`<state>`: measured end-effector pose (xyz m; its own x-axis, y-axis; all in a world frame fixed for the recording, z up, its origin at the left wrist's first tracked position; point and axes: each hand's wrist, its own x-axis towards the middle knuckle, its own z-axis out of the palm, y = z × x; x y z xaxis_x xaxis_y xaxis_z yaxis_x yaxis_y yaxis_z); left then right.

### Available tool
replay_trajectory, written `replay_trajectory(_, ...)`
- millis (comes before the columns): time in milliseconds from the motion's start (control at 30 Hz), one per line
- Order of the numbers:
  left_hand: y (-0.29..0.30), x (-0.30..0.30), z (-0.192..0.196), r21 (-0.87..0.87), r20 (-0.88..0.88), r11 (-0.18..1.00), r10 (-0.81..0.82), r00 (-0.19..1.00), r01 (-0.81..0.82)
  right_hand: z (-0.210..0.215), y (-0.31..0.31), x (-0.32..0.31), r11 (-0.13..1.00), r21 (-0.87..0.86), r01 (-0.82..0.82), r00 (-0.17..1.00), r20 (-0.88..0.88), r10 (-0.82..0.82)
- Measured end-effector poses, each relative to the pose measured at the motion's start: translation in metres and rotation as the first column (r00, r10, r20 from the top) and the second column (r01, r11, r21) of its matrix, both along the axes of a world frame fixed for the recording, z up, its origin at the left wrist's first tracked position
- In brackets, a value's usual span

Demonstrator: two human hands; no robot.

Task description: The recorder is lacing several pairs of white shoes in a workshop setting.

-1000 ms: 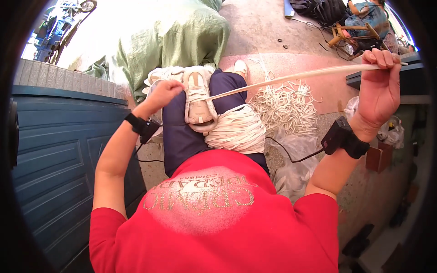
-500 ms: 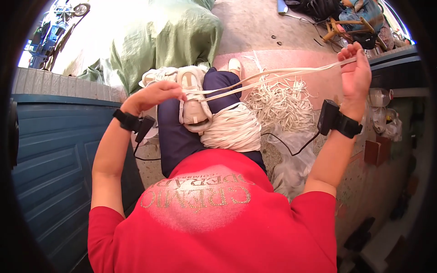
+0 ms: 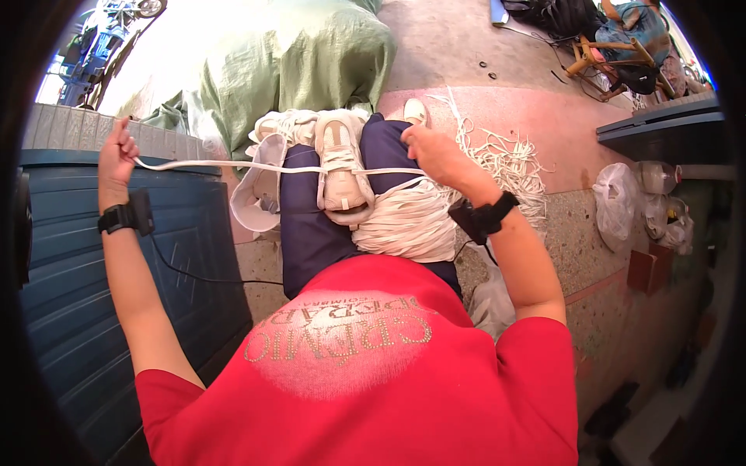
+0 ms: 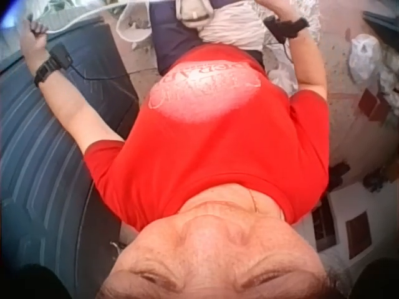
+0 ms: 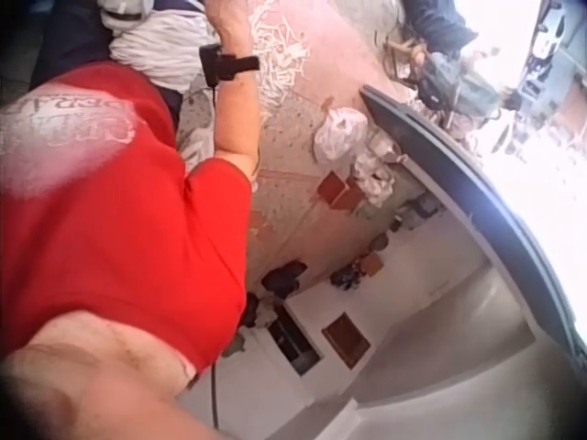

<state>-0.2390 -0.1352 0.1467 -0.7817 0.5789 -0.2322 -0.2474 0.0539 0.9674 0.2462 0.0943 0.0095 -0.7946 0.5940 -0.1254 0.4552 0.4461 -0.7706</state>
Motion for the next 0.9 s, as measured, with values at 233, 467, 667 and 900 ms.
replay_trajectory(233, 0.039, 0.19, -0.115, -0.439, -0.017, 0.755, -0.549, 0.836, 0.487, -0.021, -0.051, -0.059, 0.982, 0.073, -0.176, 0.973, 0.165, 0.162)
replay_trajectory(467, 0.058, 0.273, -0.156, -0.713, -0.471, 0.631, -0.753, 0.459, 0.304, -0.031, -0.057, -0.066, 0.994, 0.035, -0.107, 0.994, -0.021, 0.108)
replay_trajectory(667, 0.059, 0.281, -0.151, -0.826, -0.451, 0.531, -0.824, 0.342, 0.19, -0.044, -0.064, -0.066, 0.996, 0.027, -0.089, 0.996, -0.02, 0.09)
replay_trajectory(900, 0.063, 0.284, -0.157, -0.847, -0.482, 0.523, -0.831, 0.279, 0.094, -0.039, -0.073, -0.058, 0.929, 0.167, -0.33, 0.923, -0.149, 0.355)
